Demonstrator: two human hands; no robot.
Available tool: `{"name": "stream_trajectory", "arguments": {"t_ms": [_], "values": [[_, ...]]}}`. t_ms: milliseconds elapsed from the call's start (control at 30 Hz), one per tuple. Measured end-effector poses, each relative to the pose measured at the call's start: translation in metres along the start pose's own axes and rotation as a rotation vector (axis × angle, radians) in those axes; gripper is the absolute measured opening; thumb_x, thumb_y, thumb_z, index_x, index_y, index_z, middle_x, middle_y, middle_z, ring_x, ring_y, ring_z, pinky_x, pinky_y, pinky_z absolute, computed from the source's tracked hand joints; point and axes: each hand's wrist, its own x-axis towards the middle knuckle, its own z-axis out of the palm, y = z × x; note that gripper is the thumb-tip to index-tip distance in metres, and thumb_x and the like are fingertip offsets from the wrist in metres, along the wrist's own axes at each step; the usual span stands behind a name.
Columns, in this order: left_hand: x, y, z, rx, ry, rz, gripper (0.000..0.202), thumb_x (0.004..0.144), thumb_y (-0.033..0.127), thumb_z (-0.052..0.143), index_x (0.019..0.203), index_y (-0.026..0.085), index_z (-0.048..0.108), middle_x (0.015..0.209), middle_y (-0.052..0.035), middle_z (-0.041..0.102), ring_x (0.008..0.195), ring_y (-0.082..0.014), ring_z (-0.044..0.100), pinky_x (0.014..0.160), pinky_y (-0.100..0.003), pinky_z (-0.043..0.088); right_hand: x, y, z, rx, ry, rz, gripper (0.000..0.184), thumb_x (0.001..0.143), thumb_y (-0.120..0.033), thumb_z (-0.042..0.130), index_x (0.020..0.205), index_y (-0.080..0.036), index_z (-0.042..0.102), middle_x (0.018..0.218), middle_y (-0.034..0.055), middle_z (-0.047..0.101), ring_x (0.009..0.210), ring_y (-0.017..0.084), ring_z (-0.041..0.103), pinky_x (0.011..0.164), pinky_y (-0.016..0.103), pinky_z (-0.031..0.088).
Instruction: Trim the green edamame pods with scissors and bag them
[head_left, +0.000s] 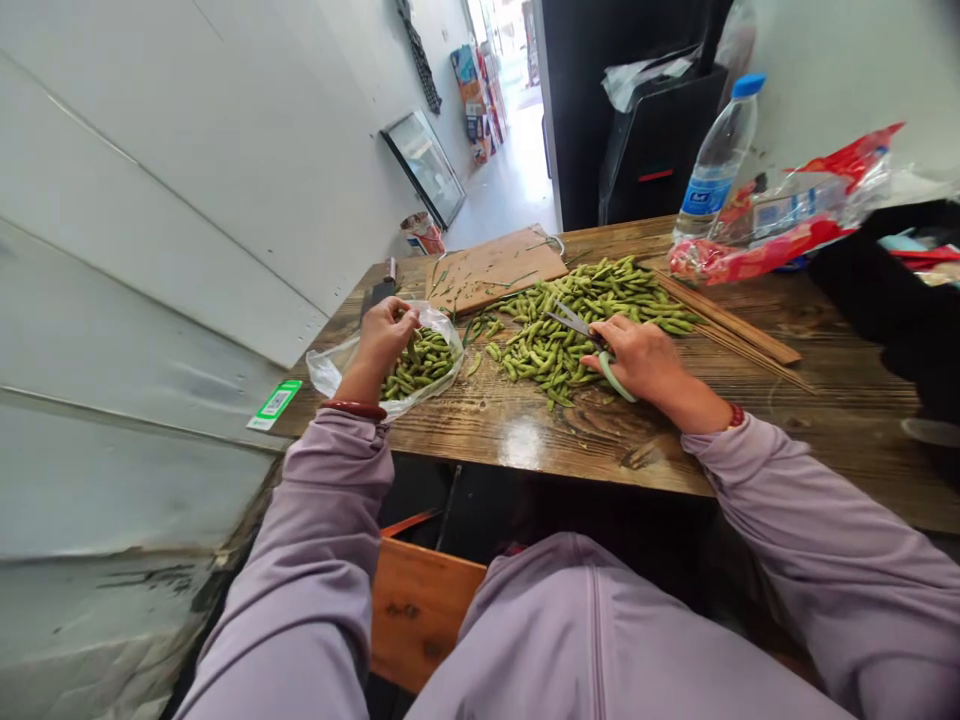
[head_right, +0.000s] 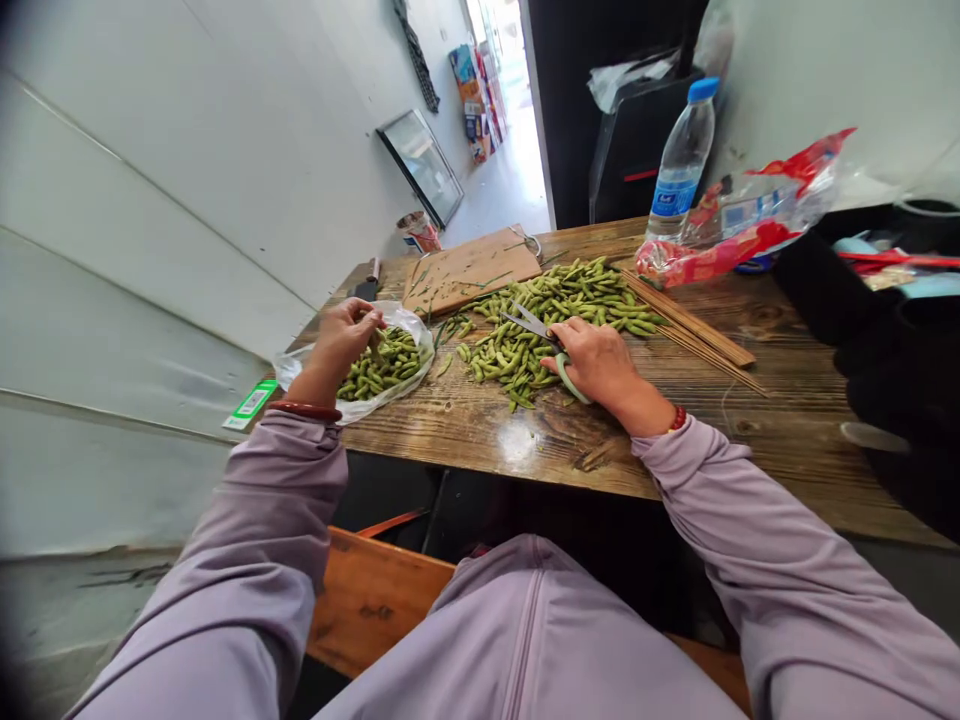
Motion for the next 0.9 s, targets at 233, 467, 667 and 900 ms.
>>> {"name": "stream_trajectory", "arguments": {"t_ms": [233,467,667,900], "values": [[-0.014,0.007,-0.012,0.158,-0.09,0.123,0.027,0.083,0.037,0.061,0.098,0.016,0.068,0.093,-0.0085,0.073,0.079,-0.0196,0.063,0.071,-0.028,0.046,0.003,0.003,-0.002,0.025,0.004,0.06,0.038,0.091,-0.044,0.066,0.117,-0.016,0.066,0.106,0.0147,0.071,0.088,0.03,0.065,0.071,0.037,0.041],[-0.061,0.062,0.064,0.126,-0.427,0.465,0.017,0.083,0.03,0.062,0.087,0.016,0.07,0.083,-0.0064,0.069,0.073,-0.0174,0.06,0.072,-0.029,0.044,0.007,0.008,-0.006,0.029,0.059,0.16,0.042,0.094,-0.043,0.064,0.122,-0.012,0.065,0.112,0.0158,0.071,0.096,0.031,0.065,0.074,0.037,0.042],[-0.083,0.08,0.116,0.27,-0.394,0.57,0.018,0.09,0.032,0.062,0.096,0.018,0.071,0.093,-0.009,0.067,0.082,-0.0206,0.062,0.075,-0.032,0.045,0.008,0.009,-0.005,0.079,0.079,0.17,0.04,0.092,-0.04,0.066,0.124,-0.015,0.064,0.113,0.0155,0.071,0.096,0.03,0.066,0.076,0.038,0.044],[-0.062,0.088,0.151,0.256,-0.425,0.486,0.021,0.09,0.029,0.059,0.077,0.016,0.068,0.09,-0.0111,0.066,0.085,-0.0234,0.061,0.076,-0.035,0.044,0.009,0.013,-0.002,0.112,0.075,0.187,0.044,0.088,-0.037,0.072,0.125,-0.016,0.064,0.116,0.0137,0.07,0.091,0.027,0.066,0.078,0.038,0.045]]}}
